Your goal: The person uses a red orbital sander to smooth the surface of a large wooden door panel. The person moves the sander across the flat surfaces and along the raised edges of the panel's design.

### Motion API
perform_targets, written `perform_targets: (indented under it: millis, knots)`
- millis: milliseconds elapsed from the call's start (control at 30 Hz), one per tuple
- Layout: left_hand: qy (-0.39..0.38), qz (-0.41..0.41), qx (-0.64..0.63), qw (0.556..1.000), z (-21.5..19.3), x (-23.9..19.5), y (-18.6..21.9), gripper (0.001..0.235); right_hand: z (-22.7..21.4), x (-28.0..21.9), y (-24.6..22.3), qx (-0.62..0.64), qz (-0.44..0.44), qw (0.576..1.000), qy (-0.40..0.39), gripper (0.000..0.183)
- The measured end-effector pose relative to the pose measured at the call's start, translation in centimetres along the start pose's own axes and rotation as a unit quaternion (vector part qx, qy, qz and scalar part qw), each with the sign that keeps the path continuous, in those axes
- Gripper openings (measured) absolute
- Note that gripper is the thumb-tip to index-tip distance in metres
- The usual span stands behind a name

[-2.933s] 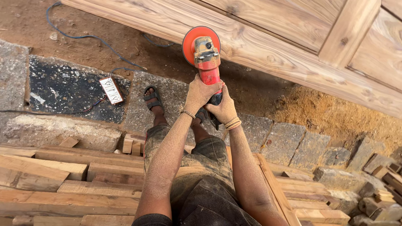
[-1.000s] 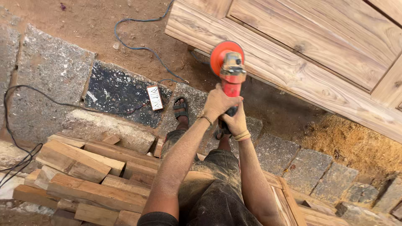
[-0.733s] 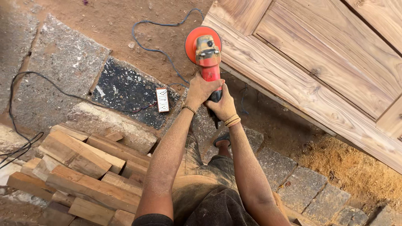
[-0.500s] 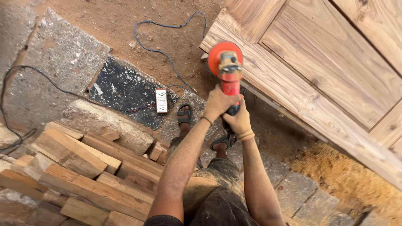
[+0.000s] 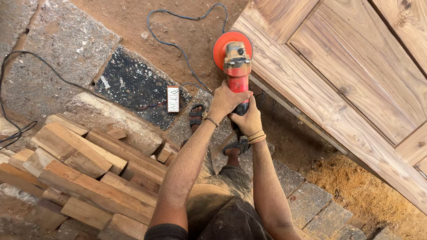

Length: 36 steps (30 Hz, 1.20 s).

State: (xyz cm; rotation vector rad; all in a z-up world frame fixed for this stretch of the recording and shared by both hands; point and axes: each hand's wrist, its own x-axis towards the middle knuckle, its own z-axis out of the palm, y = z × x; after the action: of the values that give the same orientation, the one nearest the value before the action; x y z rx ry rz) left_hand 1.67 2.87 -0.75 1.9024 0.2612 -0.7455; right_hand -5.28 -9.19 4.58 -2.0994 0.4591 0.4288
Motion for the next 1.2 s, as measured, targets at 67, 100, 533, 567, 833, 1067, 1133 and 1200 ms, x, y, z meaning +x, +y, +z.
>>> perform_targets:
  millis: [67,100,533,567,833,1067,1133,1200]
  knots:
    - [0.000,0.014,-0.014,1.000,0.6,-0.4,-0.3,0.097,-0.1,-0.1,-0.2,-0.002,0.008,1.000,-0.009,0.084]
    - [0.000,0.019,-0.024,1.000,1.1,-0.9,-0.4,0.097,-0.4,-0.6,-0.1,-0.003,0.027,1.000,-0.015,0.083]
    - [-0.031,0.007,-0.022,0.999,6.7,-3.9,0.0,0.097,-4.3,-4.7,3.8,-0.018,0.051,0.999,-0.001,0.081]
    - [-0.033,0.015,-0.024,0.999,7.0,-4.2,0.1,0.096,-4.6,-4.9,4.1,-0.018,0.054,0.998,0.002,0.083]
    - [-0.063,0.025,-0.021,0.997,10.9,-6.3,1.1,0.097,-6.9,-7.5,7.3,-0.019,0.084,0.996,0.021,0.090]
    - [-0.114,0.026,-0.001,0.993,15.4,-7.8,0.9,0.096,-9.3,-10.2,10.7,-0.010,0.106,0.994,0.037,0.087]
    - [-0.117,0.034,-0.008,0.993,16.8,-8.2,1.0,0.096,-9.9,-11.0,11.6,-0.014,0.121,0.992,0.042,0.086]
    - [-0.115,0.036,-0.016,0.993,18.1,-8.9,0.9,0.097,-10.6,-11.9,12.4,-0.014,0.135,0.990,0.048,0.086]
